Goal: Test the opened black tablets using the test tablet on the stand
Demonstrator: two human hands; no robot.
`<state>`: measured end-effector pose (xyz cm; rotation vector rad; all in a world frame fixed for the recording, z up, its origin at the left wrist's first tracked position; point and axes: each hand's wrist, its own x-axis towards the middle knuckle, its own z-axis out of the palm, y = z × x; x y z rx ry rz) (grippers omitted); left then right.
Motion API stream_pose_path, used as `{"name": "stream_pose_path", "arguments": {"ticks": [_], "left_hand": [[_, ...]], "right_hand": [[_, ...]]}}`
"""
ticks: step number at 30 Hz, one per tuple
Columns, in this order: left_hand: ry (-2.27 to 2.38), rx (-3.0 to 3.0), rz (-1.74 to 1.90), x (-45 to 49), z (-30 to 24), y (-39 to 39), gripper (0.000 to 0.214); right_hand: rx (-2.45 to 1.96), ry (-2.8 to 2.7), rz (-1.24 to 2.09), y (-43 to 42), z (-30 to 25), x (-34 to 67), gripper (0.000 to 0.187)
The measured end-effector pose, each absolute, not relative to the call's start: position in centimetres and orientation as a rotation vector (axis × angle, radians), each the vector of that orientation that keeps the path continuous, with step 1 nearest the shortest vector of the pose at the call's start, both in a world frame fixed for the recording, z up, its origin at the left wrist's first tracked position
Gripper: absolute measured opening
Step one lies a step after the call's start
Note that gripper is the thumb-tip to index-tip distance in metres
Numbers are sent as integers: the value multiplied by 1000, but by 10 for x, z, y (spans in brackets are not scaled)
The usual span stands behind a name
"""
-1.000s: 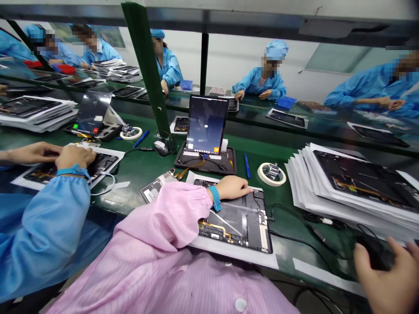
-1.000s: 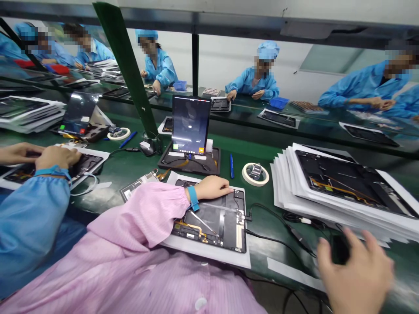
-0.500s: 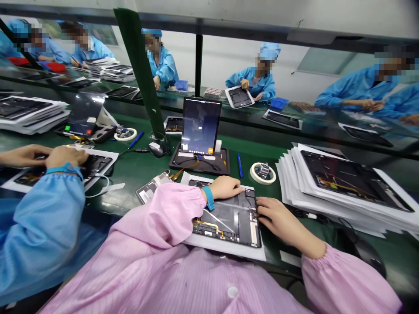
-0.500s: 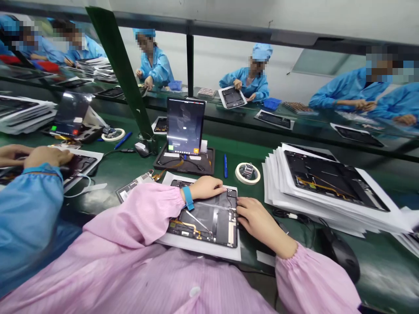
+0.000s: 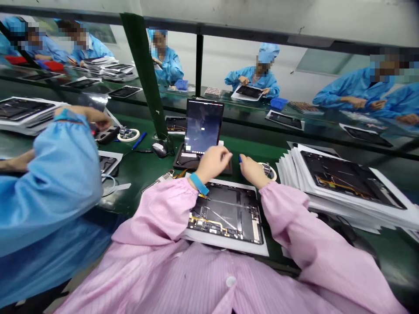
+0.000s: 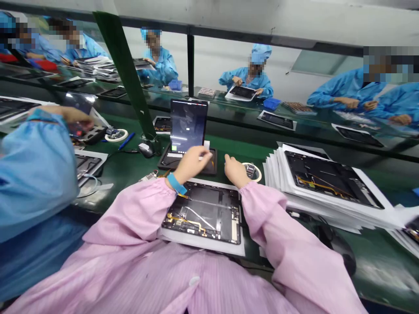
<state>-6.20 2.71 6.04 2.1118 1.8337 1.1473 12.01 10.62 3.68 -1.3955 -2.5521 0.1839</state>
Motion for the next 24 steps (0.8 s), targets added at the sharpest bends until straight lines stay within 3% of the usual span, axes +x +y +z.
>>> {"name": "stream_pose_path", "arguments": {"ticks": [3, 6, 10, 12, 14, 17, 19, 24], "left_hand": [[2242, 1719, 1202, -124, 61, 35, 31], [2479, 1474, 933, -176, 44, 43, 45], [2436, 1524, 770, -207, 22, 53, 40], [2394, 1576, 759, -211, 17, 53, 34], [2430, 1597, 777, -207, 18, 50, 35], [2515, 1634, 858, -186, 29, 36, 49], [2303, 1756, 808, -163, 41, 22, 42], [1642, 1905, 192, -105, 56, -12, 34]], "right_hand": [[-1351, -2509, 244, 115, 29, 105, 32], [-1267, -2408, 393, 108, 48, 119, 29], [-946, -1871, 1189, 67, 95, 155, 27], [-852, -1691, 1381, 40, 109, 173, 20], [-881, -1622, 1347, 16, 106, 186, 13], [-1017, -1570, 1211, -7, 75, 199, 29], [-1118, -1638, 1181, -13, 47, 203, 29], [-1210, -1895, 904, -7, 2, 211, 30]]}}
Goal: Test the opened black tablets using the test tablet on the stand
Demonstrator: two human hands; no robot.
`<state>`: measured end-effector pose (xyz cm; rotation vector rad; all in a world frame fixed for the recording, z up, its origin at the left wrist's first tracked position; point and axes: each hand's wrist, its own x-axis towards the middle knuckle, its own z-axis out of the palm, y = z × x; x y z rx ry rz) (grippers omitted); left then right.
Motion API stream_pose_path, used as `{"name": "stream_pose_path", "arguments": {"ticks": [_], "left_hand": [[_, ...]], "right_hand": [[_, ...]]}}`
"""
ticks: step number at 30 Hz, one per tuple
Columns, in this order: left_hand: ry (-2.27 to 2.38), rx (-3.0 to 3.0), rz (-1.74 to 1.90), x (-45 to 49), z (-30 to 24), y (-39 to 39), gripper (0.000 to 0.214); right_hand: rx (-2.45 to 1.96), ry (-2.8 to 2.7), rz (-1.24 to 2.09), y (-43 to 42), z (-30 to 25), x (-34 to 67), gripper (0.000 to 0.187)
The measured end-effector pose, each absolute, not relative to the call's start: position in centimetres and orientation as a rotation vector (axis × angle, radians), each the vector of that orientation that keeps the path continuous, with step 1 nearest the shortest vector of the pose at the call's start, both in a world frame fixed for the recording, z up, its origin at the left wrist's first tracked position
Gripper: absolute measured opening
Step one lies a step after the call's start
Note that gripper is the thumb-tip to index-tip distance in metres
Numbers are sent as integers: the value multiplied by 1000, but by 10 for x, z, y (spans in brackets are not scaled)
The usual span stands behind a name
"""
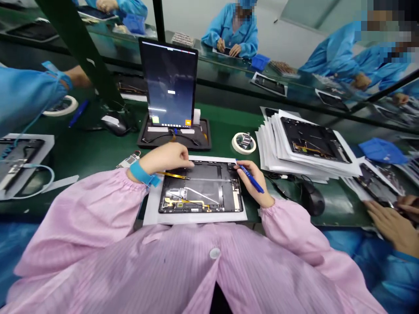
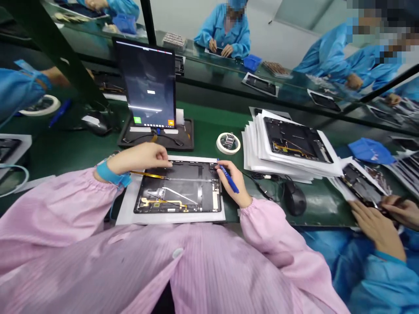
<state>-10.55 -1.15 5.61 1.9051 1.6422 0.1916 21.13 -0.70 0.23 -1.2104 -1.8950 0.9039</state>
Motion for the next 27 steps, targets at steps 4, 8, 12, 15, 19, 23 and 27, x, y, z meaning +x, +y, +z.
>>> {"name": "stream_pose_path", "arguments": {"ticks": [4, 8, 12, 15, 19, 23, 27], "left_hand": [[1575, 1966, -1, -89, 45, -19, 33], [1570, 2023, -31, -89, 36, -19, 31], [1570, 2011, -35, -89, 35, -20, 31], [1560, 2001, -48, -87, 35, -20, 30], [1572, 1980, -45, -86, 36, -21, 29], [1566, 1973, -46, -86, 36, -21, 29], [1568, 1994, -34, -86, 35, -22, 29]], "right_hand": [[-1325, -1792, 717, -3, -3, 217, 22], [-1272, -1804, 842, -7, -3, 215, 16], [-1304, -1698, 1027, -9, -7, 211, 15], [-1287, -1711, 1036, -8, -9, 210, 15], [-1279, -1793, 997, -7, -9, 211, 18], [-1310, -1857, 889, -6, -12, 211, 19], [-1317, -1882, 797, -8, -15, 214, 18]]}}
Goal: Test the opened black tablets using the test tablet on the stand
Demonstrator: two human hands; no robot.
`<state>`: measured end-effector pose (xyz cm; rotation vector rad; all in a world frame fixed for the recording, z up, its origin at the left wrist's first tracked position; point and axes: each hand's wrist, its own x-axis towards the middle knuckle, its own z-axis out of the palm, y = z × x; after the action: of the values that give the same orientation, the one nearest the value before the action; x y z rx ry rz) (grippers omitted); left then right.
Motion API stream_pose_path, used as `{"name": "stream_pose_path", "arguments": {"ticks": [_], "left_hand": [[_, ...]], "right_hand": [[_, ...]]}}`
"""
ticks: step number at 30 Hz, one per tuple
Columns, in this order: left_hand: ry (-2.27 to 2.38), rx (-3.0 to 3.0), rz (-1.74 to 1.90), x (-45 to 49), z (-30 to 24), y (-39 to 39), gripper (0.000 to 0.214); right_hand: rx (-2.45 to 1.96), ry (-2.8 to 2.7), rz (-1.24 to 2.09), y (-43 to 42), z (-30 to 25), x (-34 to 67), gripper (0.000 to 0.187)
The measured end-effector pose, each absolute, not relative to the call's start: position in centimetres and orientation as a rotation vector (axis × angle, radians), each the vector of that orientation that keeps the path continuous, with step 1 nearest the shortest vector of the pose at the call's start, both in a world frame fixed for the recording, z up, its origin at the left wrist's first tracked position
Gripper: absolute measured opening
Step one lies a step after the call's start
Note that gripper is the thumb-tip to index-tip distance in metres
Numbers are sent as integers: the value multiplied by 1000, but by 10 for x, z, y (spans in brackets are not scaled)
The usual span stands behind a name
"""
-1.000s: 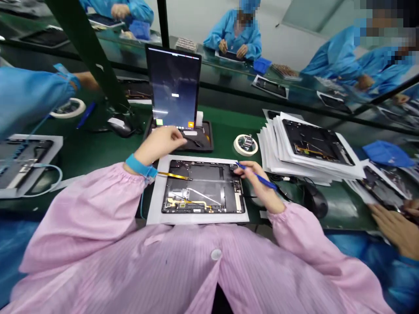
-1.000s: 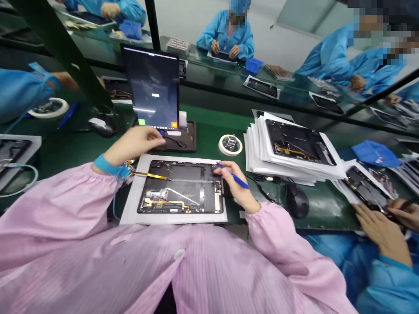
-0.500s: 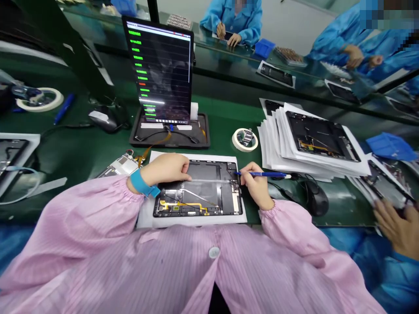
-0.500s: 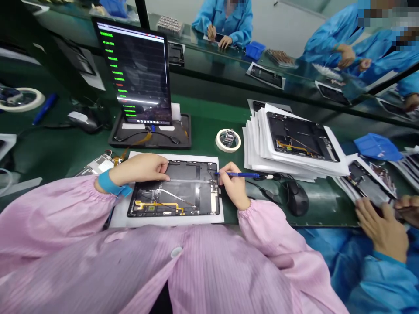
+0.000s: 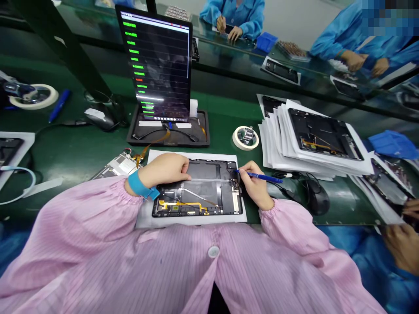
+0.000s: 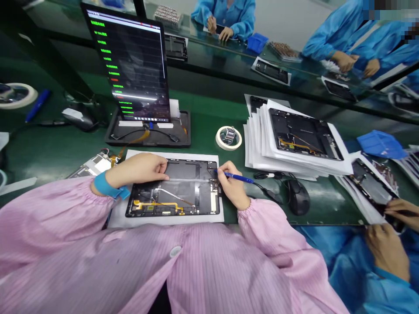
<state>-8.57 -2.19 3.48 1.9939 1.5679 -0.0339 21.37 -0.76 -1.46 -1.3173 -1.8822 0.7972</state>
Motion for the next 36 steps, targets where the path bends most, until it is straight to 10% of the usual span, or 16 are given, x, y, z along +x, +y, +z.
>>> {"name": "stream_pose_path", "arguments": {"ticks": [8, 23, 36], "left_hand": [[1466, 1963, -15, -86, 39, -24, 32], [1272, 1697, -40, -101, 45, -24, 16], [1203, 1752, 27, -110, 38, -19, 12]], "right_hand": [[-1191, -2138, 589, 19, 15, 198, 11], [-1725, -2305, 66, 206, 48, 157, 59], [-1065, -2697, 451, 47, 12, 118, 25]]}}
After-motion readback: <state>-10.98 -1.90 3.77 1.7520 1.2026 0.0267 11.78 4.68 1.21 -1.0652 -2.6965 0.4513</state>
